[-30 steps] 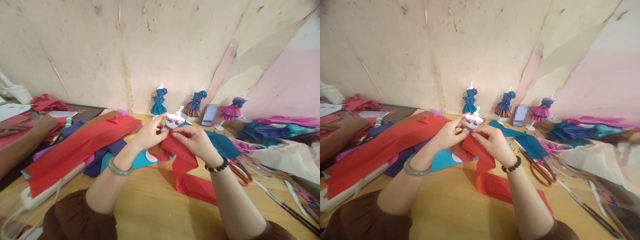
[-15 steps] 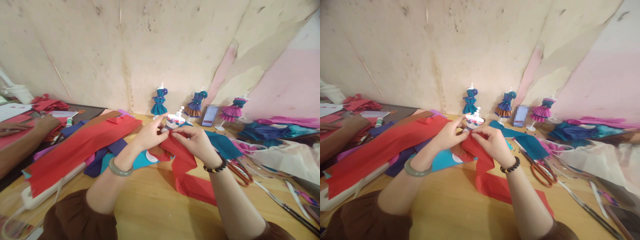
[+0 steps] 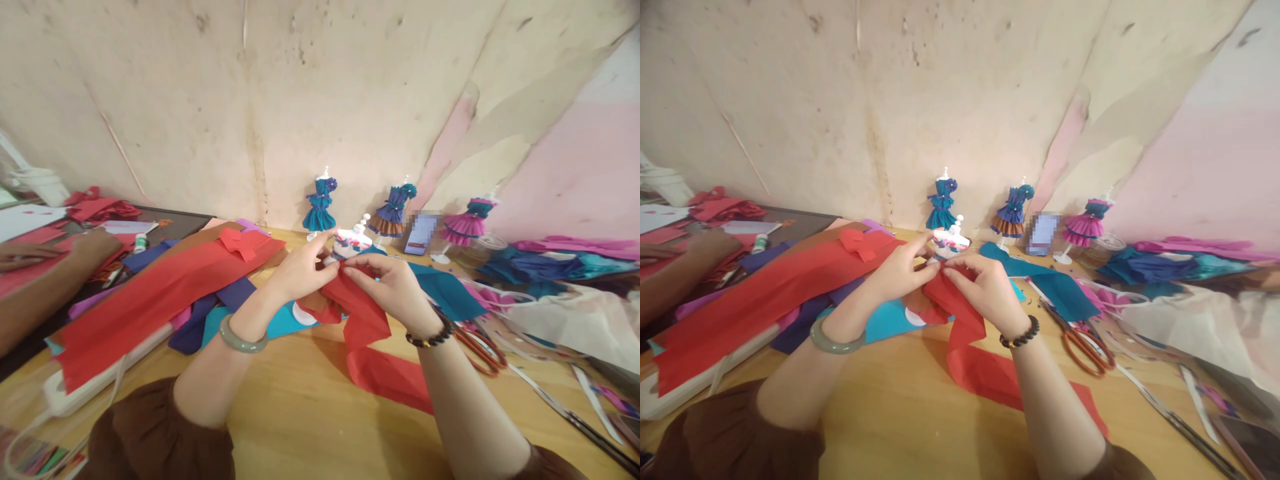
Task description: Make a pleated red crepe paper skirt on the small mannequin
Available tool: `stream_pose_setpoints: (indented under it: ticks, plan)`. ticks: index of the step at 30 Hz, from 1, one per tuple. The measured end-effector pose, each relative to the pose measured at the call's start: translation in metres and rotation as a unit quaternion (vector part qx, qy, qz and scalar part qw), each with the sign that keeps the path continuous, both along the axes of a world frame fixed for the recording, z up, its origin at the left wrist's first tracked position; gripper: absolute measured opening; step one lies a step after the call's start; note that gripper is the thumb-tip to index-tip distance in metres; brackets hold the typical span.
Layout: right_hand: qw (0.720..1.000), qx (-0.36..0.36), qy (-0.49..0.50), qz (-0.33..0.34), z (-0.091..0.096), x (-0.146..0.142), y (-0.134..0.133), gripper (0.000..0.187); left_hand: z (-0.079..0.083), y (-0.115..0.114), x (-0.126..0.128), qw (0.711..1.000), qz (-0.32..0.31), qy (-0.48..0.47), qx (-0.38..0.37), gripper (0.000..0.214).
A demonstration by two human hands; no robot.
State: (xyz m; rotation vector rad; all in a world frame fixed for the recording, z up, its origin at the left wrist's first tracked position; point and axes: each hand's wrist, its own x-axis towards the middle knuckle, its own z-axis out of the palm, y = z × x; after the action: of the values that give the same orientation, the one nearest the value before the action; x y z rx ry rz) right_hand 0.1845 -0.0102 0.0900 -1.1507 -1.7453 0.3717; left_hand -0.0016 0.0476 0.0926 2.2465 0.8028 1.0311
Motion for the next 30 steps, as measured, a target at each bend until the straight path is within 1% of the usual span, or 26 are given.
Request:
stream_pose_setpoints:
  ticks: [4, 11, 22, 30]
  plan:
    - [1.0, -0.021, 0.011, -0.02, 0.0012, -0.0021, -0.001, 0.015, -0.0015, 0.0008, -0.0002, 1.0, 0.003, -0.001, 0.003, 0.059]
    - [0.998, -0.022, 0.018, -0.052, 0.0001, -0.0023, 0.0002, 0.017, -0.0022, 0.0004, -0.0001, 1.0, -0.006, 0.006, -0.002, 0.063]
    - [0.997, -0.026, 0.041, -0.064, 0.0012, -0.0047, -0.0001, 0.02, -0.0062, 0.0029, 0.0007, 1.0, -0.018, 0.007, 0.015, 0.068]
    - [0.994, -0.04, 0.075, -0.069, -0.0013, -0.0071, 0.001, 0.02, -0.0049, 0.0006, 0.001, 1.0, 0.0, 0.019, 0.018, 0.067]
